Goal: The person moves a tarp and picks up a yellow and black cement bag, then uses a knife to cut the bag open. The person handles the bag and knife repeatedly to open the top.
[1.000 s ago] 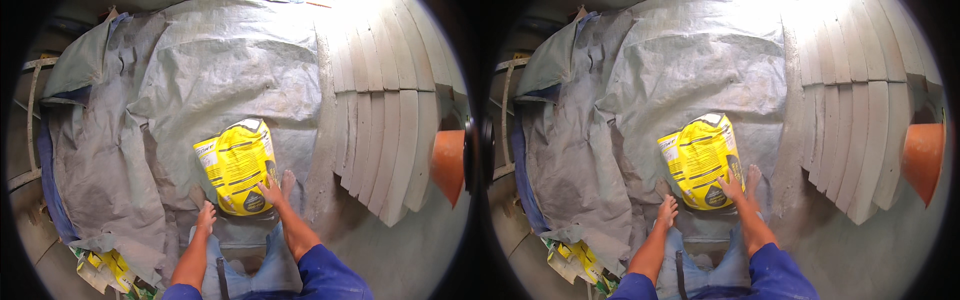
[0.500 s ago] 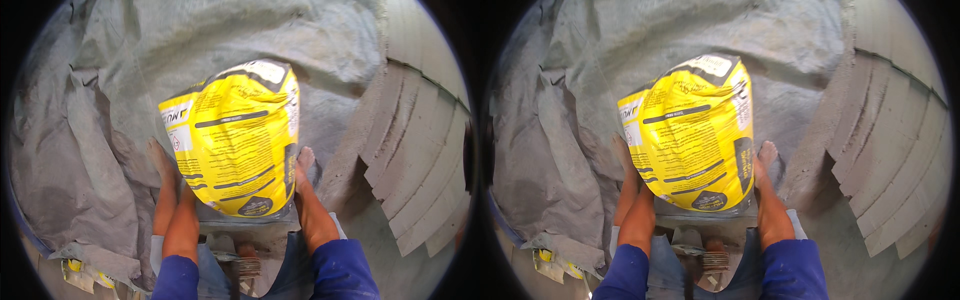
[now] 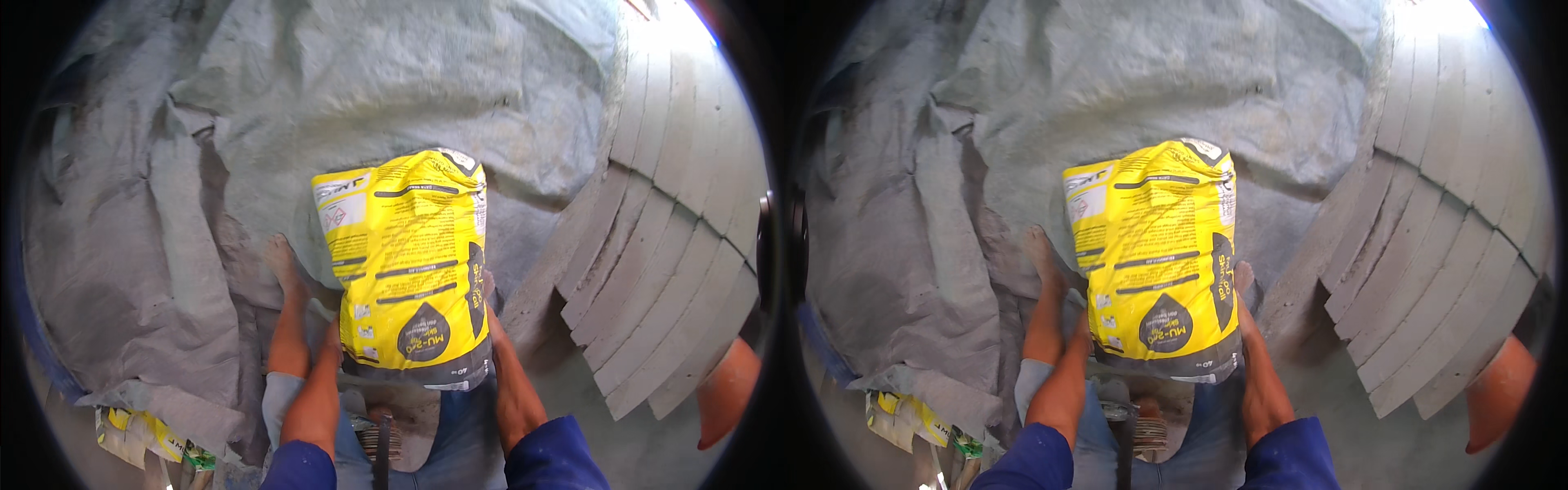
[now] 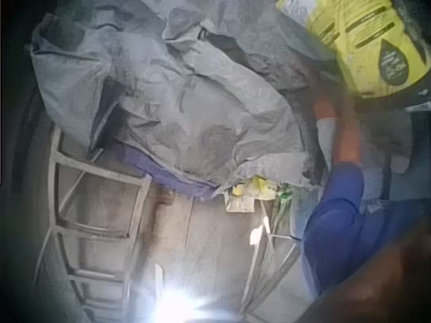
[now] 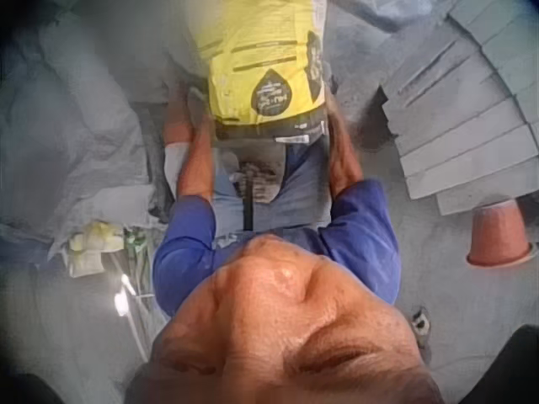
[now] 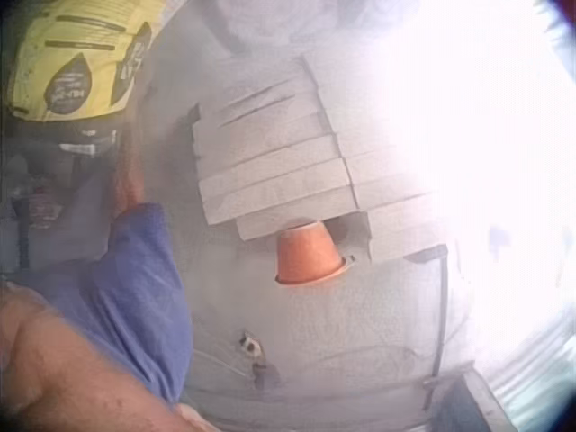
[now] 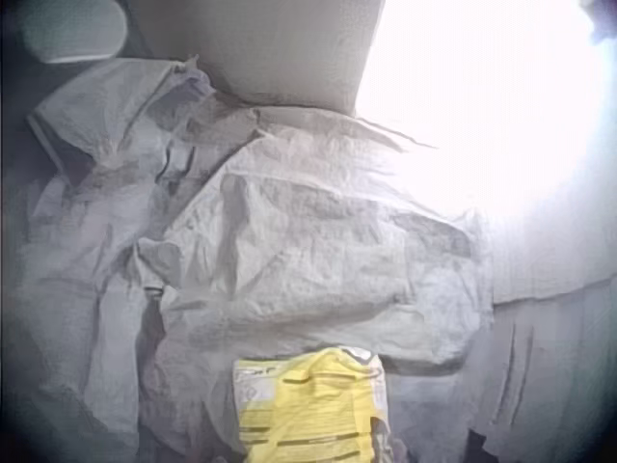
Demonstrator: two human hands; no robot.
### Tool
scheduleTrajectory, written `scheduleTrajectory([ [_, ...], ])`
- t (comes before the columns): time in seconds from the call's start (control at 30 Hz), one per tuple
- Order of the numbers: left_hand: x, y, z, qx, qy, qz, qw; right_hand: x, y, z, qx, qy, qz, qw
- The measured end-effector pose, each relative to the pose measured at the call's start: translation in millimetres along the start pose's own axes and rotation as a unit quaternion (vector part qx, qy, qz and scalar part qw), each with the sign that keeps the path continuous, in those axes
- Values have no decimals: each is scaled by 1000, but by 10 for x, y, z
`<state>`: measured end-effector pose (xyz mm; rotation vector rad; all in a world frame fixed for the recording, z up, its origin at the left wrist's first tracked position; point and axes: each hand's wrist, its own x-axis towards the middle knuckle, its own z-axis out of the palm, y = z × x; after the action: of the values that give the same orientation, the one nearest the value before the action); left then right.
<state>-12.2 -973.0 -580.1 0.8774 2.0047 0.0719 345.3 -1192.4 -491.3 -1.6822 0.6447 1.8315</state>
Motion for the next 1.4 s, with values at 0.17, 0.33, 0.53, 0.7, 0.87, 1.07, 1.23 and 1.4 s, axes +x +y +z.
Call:
scheduleTrajectory([
  [0.17,-1641,302,-588,-198,-275,-173,925,-1396,-384,198,-10,45,-80,996],
  [0.33,-2129,1141,-936,-148,-379,-42,912,-2377,-701,225,-50,177,-95,978],
  [0.53,-2636,1721,-2098,101,-238,133,957,-2932,-915,1161,-164,278,-355,877],
  [0.7,-2720,1720,-2401,95,-28,157,983,-3136,-777,1840,-246,335,-560,716],
  [0.87,-2561,1996,-2134,64,77,170,980,-3204,-1064,1983,-340,292,-625,640],
  [1.07,-2121,1816,-2068,20,-1,179,984,-3246,-1242,2035,-384,259,-592,660],
  [1.23,-1176,923,-2257,-230,-171,-83,954,-3160,-1351,2150,-319,232,-573,718],
  [1.4,-69,-456,-2374,159,-197,-13,967,-3066,-1327,2078,-326,256,-569,711],
])
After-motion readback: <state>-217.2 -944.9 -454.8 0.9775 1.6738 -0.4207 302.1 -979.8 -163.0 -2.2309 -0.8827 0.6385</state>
